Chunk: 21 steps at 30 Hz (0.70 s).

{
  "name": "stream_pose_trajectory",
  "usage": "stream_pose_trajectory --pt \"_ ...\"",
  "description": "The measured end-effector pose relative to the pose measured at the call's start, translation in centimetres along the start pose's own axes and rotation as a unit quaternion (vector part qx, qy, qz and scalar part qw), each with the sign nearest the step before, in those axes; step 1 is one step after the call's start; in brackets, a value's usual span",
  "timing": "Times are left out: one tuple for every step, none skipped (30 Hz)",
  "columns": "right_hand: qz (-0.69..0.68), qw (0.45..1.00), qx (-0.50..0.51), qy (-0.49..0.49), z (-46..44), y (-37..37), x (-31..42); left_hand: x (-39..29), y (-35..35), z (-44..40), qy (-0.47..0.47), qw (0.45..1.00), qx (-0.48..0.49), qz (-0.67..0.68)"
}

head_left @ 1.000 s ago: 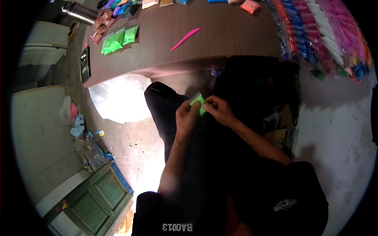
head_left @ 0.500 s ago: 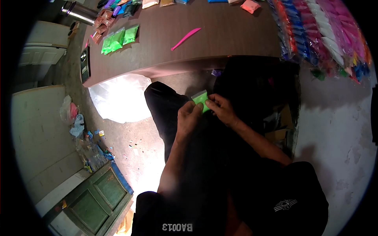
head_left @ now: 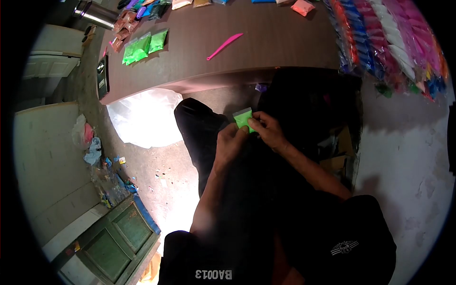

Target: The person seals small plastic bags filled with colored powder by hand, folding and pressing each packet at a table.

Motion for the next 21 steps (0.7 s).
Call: stream_pose_trajectory --pt "0.000 1.000 0.000 0.000 0.0 0.0 -0.1 -0.5 0.1 0.4 -0.006 0.999 0.005 0.039" --pt "-0.005 1.000 0.010 0.006 0.0 0.1 -0.1 -1.0 0.1 0.6 -0.011 0.997 0.010 0.079" --pt "-0.009 1.000 0.020 0.012 0.0 0.1 -0.1 -0.6 -0.1 0.4 -0.011 0.997 0.009 0.079" --pt "-0.009 1.000 0.021 0.012 0.0 0.1 -0.2 -0.2 -0.3 0.2 -0.019 0.998 0.012 0.065" --pt "-0.008 1.000 0.018 0.000 0.0 0.1 -0.2 0.2 -0.5 0.0 -0.026 0.998 0.014 0.051" --pt "-0.007 1.000 0.015 -0.011 0.0 0.0 -0.3 0.0 -0.4 0.1 -0.026 0.998 0.014 0.051" --pt "-0.007 1.000 0.015 -0.011 -0.1 -0.1 -0.5 -0.2 -0.2 0.2 -0.017 0.999 0.013 0.046" --pt "-0.009 1.000 0.008 -0.014 -0.2 -0.1 -0.7 -0.5 -0.1 0.2 -0.009 0.999 0.012 0.041" --pt "-0.012 1.000 0.002 -0.018 -0.2 -0.1 -0.9 -0.5 0.0 0.2 -0.009 0.999 0.012 0.041" --pt "-0.012 1.000 0.003 -0.017 -0.2 -0.1 -1.0 -0.5 -0.1 0.2 -0.010 0.999 0.007 0.031" --pt "-0.003 1.000 0.007 -0.014 -0.2 -0.2 -1.1 -0.5 -0.1 0.2 -0.011 1.000 0.003 0.021" --pt "0.006 1.000 0.010 -0.011 -0.2 -0.3 -1.0 -0.6 0.1 0.3 -0.011 1.000 0.003 0.021" --pt "0.006 1.000 0.009 -0.011 -0.2 -0.3 -1.0 -0.7 0.2 0.5 -0.011 0.999 -0.002 0.043" --pt "-0.006 1.000 0.011 -0.008 -0.2 -0.2 -1.0 -0.7 0.3 0.6 -0.011 0.998 -0.008 0.066" --pt "-0.019 1.000 0.013 -0.006 -0.1 -0.1 -1.0 -1.0 0.4 0.7 -0.011 0.998 -0.008 0.066" --pt "-0.019 1.000 0.013 -0.005 -0.1 -0.2 -0.9 -1.3 0.4 0.8 -0.007 0.997 -0.008 0.078" --pt "-0.019 1.000 0.020 0.005 -0.2 -0.2 -0.9 -1.5 0.4 0.9 -0.002 0.996 -0.008 0.091" --pt "-0.019 0.999 0.027 0.015 -0.2 -0.2 -0.8 -1.6 0.4 1.0 -0.002 0.996 -0.008 0.091" --pt "-0.019 0.999 0.027 0.015 -0.2 -0.2 -0.7 -1.7 0.4 1.1 -0.004 0.996 -0.006 0.088" --pt "-0.019 0.999 0.027 0.012 -0.2 -0.2 -0.5 -1.7 0.4 1.1 -0.005 0.996 -0.003 0.085" --pt "-0.020 0.999 0.026 0.009 -0.2 -0.2 -0.5 -1.6 0.3 1.0 -0.005 0.996 -0.004 0.085"
Point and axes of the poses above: each hand's wrist, its own z-axis away from the middle knuckle, its own y-axis out of the palm, x = y × z, the point moved 1 cm from there along -z, towards the middle knuckle, and after that the axes turned 9 degrees about -y, right-handed, at the moved point
